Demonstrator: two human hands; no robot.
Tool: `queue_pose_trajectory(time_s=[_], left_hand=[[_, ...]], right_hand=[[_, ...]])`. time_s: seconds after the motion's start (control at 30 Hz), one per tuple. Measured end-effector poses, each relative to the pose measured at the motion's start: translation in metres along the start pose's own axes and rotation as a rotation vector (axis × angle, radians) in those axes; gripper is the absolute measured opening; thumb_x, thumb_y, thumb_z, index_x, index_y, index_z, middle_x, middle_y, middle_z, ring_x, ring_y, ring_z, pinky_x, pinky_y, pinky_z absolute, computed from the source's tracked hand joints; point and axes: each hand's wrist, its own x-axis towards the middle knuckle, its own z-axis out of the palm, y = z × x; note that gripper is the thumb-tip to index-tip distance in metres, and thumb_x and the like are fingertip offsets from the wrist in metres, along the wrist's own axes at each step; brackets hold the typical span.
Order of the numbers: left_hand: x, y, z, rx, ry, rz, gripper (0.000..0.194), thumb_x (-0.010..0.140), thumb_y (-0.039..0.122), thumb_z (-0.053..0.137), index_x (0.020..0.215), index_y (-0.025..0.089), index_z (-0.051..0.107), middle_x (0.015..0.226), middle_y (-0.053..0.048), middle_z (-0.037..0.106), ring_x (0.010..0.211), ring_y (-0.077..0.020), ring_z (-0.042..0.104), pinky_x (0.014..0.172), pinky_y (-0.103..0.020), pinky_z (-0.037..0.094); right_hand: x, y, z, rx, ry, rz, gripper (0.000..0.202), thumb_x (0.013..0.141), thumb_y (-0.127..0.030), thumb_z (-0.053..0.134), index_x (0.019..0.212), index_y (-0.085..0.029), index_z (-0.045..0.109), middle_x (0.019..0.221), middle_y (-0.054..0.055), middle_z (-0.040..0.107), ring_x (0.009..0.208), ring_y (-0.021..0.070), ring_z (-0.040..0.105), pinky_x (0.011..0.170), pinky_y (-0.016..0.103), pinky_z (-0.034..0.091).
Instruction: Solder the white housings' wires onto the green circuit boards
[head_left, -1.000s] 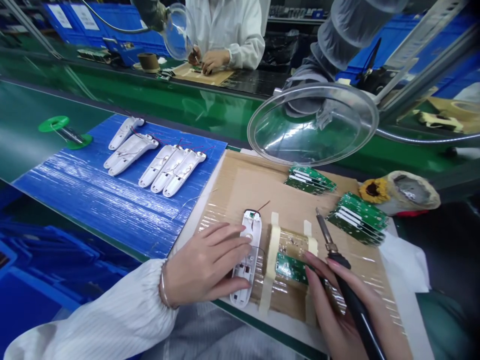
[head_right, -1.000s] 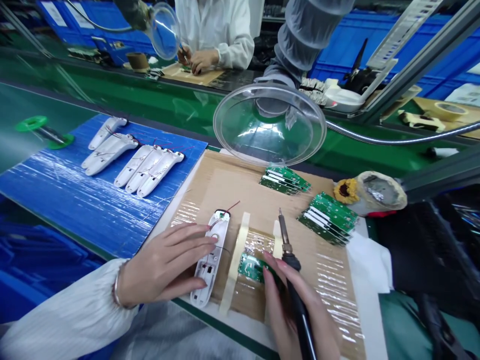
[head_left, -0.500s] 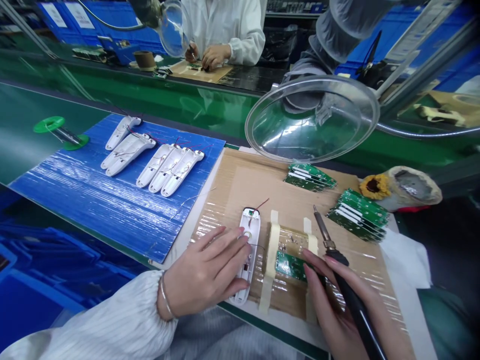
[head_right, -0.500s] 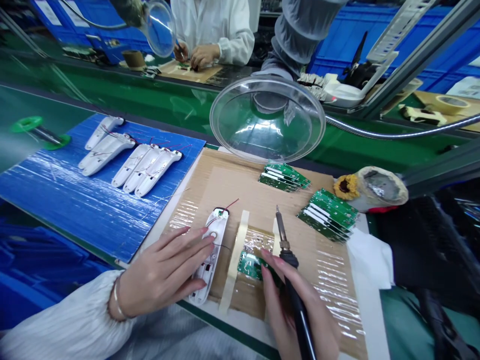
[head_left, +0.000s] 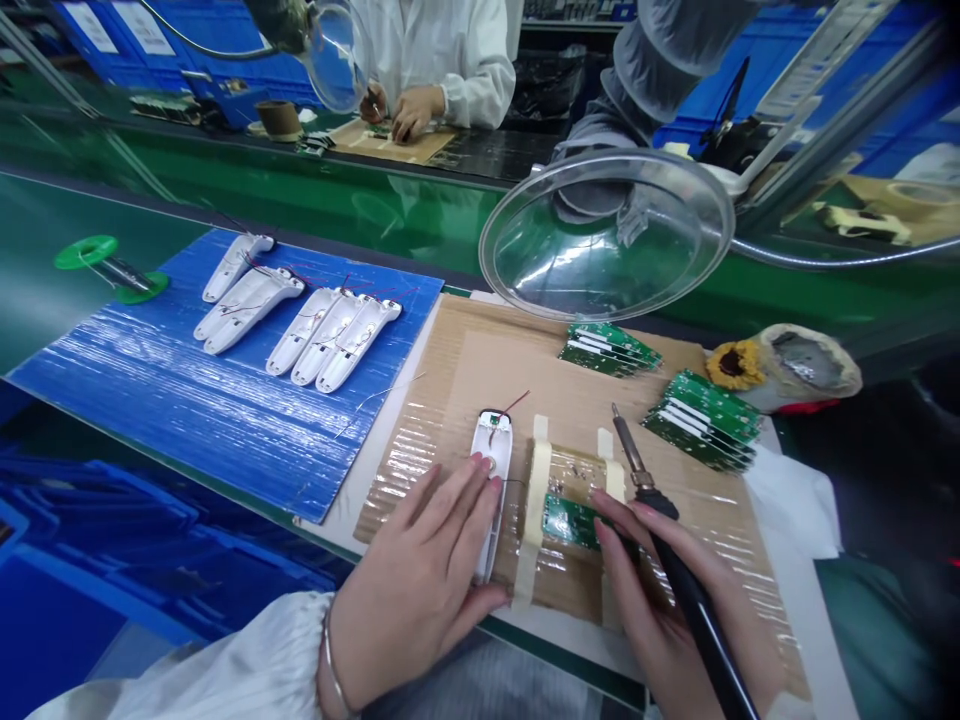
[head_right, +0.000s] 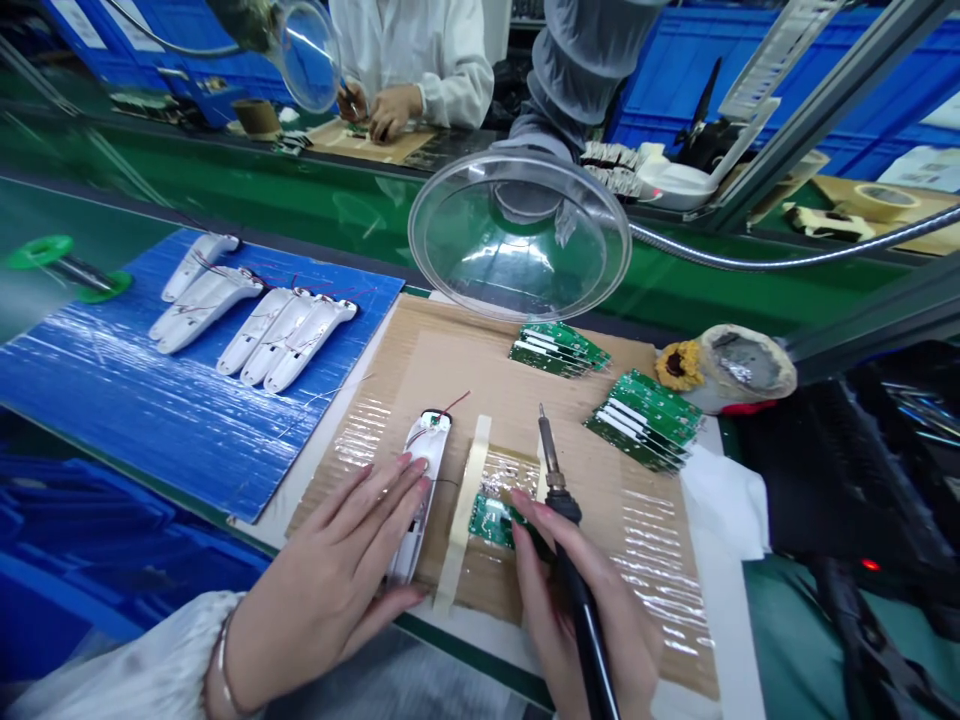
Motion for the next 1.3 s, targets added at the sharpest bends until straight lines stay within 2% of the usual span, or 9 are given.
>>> queue_pose_trajectory(time_s=[0.27,0.33,0.4,0.5,0.63,0.73,0.9,1.1,1.3], left_hand=[[-0.007,-0.001,0.006,-0.067,-0.027,-0.011,0.067,0.097,0.054,0.044,0.148,0.01,0.037,0.156,-0.01,0.037,0.147,-0.0288,0.028,0.118,-0.048,0.028],[-0.007,-0.01,-0.003,-0.163,0.011,-0.001,0.065,0.097,0.051,0.047,0.147,0.009,0.038,0.152,-0.01,0.043,0.145,-0.0286,0.03,0.118,-0.047,0.03],[0.001,-0.024,-0.013,-0.316,0.119,-0.037,0.054,0.098,0.041,0.05,0.142,0.01,0.043,0.145,-0.012,0.05,0.14,-0.0262,0.038,0.115,-0.044,0.035],[0.034,-0.052,-0.018,-0.564,0.223,-0.201,0.029,0.098,0.028,0.05,0.122,0.015,0.059,0.123,-0.011,0.06,0.12,-0.0225,0.053,0.105,-0.041,0.043],[0.097,-0.077,0.007,-0.771,0.013,-0.161,0.023,0.095,0.035,0.056,0.093,0.016,0.07,0.096,-0.007,0.067,0.096,-0.0201,0.062,0.093,-0.039,0.05],[0.121,-0.075,0.026,-0.895,-0.075,-0.094,0.013,0.091,0.025,0.063,0.087,0.014,0.069,0.088,-0.004,0.07,0.085,-0.0149,0.066,0.082,-0.028,0.053],[0.099,-0.047,0.025,-1.06,-0.096,-0.075,0.017,0.095,0.028,0.059,0.092,0.014,0.068,0.086,-0.003,0.07,0.078,-0.0111,0.065,0.072,-0.022,0.051],[0.078,-0.029,0.018,-1.125,-0.089,-0.071,0.013,0.095,0.023,0.059,0.094,0.018,0.071,0.086,0.0,0.07,0.081,-0.0097,0.063,0.073,-0.021,0.045],[0.076,-0.026,0.017,-1.188,-0.102,-0.186,0.007,0.092,0.023,0.064,0.094,0.019,0.07,0.085,0.004,0.072,0.076,-0.006,0.062,0.072,-0.017,0.044]], right_hand=[[-0.002,-0.004,0.0,-0.029,0.0,0.022,0.039,0.084,-0.028,0.071,0.121,-0.022,0.062,0.106,-0.004,0.073,0.093,0.0083,0.069,0.094,0.017,0.048],[-0.002,-0.006,0.0,0.018,0.028,0.042,0.043,0.081,-0.025,0.073,0.122,-0.021,0.061,0.106,-0.003,0.073,0.093,0.0084,0.069,0.094,0.017,0.049],[-0.002,-0.008,0.0,0.048,0.062,0.057,0.045,0.079,-0.022,0.075,0.122,-0.021,0.061,0.106,-0.003,0.073,0.094,0.009,0.069,0.095,0.018,0.049],[-0.001,-0.012,0.0,0.087,0.104,0.108,0.045,0.079,-0.02,0.075,0.122,-0.022,0.06,0.107,-0.002,0.073,0.097,0.01,0.069,0.097,0.019,0.05],[-0.004,-0.013,-0.003,0.162,0.099,0.159,0.045,0.08,-0.02,0.074,0.122,-0.022,0.059,0.106,-0.001,0.073,0.097,0.0124,0.07,0.095,0.023,0.054],[-0.007,-0.015,-0.009,0.208,0.126,0.215,0.041,0.079,-0.02,0.074,0.118,-0.021,0.062,0.106,0.001,0.073,0.096,0.0142,0.071,0.094,0.024,0.055],[0.003,-0.023,-0.01,0.274,0.069,0.352,0.041,0.08,-0.019,0.073,0.119,-0.023,0.059,0.107,0.001,0.073,0.098,0.0166,0.071,0.086,0.026,0.06],[0.019,-0.023,0.012,0.302,0.033,0.173,0.044,0.079,-0.011,0.072,0.119,-0.023,0.059,0.103,-0.001,0.073,0.098,0.0121,0.071,0.095,0.023,0.057],[0.017,-0.02,0.015,0.282,0.018,0.166,0.045,0.078,-0.01,0.073,0.119,-0.022,0.058,0.099,-0.002,0.074,0.096,0.0098,0.071,0.096,0.019,0.054]])
